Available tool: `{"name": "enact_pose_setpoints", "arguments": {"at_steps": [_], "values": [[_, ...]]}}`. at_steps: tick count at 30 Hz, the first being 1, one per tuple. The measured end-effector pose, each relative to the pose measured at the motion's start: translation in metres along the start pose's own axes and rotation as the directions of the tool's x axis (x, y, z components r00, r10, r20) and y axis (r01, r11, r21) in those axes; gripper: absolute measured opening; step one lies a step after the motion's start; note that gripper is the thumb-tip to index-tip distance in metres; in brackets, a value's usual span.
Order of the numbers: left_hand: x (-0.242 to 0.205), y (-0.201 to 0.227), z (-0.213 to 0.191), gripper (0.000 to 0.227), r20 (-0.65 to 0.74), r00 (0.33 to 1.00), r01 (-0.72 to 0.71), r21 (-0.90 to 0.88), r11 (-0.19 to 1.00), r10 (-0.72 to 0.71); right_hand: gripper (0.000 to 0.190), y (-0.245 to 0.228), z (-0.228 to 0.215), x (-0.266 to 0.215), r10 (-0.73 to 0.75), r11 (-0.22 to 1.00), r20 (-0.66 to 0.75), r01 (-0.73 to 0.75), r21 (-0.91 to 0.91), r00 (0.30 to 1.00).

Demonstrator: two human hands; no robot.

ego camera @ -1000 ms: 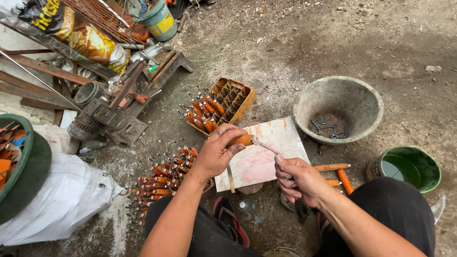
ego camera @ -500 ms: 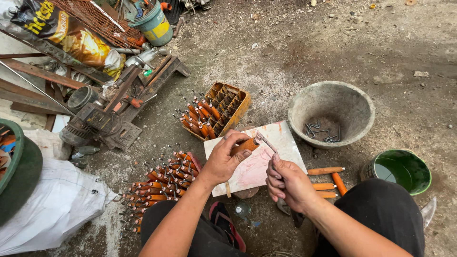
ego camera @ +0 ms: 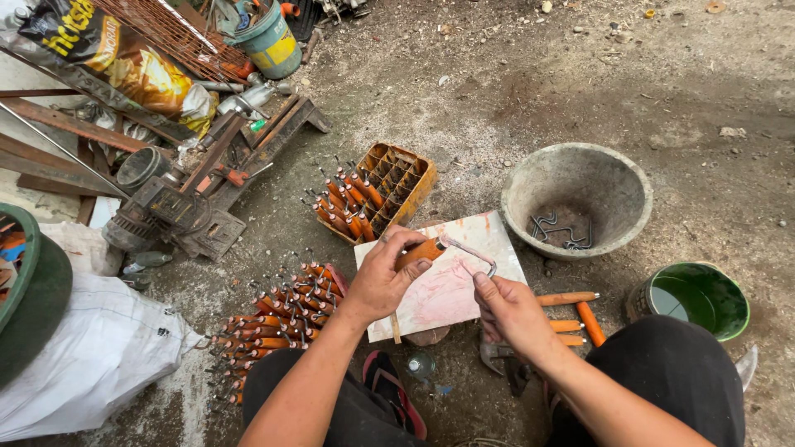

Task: The person sits on the ground and uses a hammer to drive metal hooks into orange cylindrical objects. They repeatedly pick up hooks from a container, position them on the cylinders, and strike them with a hammer. Finished items are placed into a crate nearby.

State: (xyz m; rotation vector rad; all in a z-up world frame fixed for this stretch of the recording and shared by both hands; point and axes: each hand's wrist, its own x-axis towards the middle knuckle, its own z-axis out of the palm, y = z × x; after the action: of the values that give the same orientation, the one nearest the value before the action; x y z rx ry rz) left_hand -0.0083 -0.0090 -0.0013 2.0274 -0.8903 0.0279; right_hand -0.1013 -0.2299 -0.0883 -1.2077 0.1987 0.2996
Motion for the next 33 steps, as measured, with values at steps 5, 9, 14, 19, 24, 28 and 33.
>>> {"name": "enact_pose_setpoints", "arguments": {"at_steps": [5,9,14,19,24,28,33], "values": [[-0.005,0.016,-0.026,0.035,0.06,0.996,-0.079,0.331,0.94,0.063,0.058,-0.029,-0.017,-0.005,-0.069,0.69,-0.117,-0.037,-0.723,0.991],[-0.01,0.02,-0.035,0.033,0.202,0.969,-0.219,0.451,0.865,0.14,0.054,-0.042,-0.019,-0.015,-0.309,0.309,0.053,0.153,-0.939,0.95],[-0.013,0.021,-0.03,0.031,0.304,0.951,-0.179,0.39,0.903,0.057,0.052,-0.054,-0.012,-0.019,-0.272,0.148,0.211,0.257,-0.955,0.939],[-0.015,0.018,-0.027,0.027,0.34,0.939,-0.167,0.296,0.94,0.06,0.048,-0.052,-0.001,-0.018,-0.249,0.066,0.237,0.261,-0.963,0.939],[-0.018,0.014,-0.019,0.027,0.373,0.926,-0.143,0.209,0.967,0.057,0.048,-0.043,0.009,-0.018,-0.248,0.046,0.288,0.308,-0.95,0.925],[-0.02,0.013,-0.015,0.027,0.384,0.923,-0.106,0.166,0.98,0.035,0.046,-0.04,0.016,-0.019,-0.26,0.031,0.307,0.326,-0.945,0.916],[-0.021,0.009,-0.009,0.026,0.405,0.914,-0.08,0.139,0.987,0.017,0.04,-0.036,0.021,-0.018,-0.219,-0.016,0.318,0.323,-0.946,0.922]]}}
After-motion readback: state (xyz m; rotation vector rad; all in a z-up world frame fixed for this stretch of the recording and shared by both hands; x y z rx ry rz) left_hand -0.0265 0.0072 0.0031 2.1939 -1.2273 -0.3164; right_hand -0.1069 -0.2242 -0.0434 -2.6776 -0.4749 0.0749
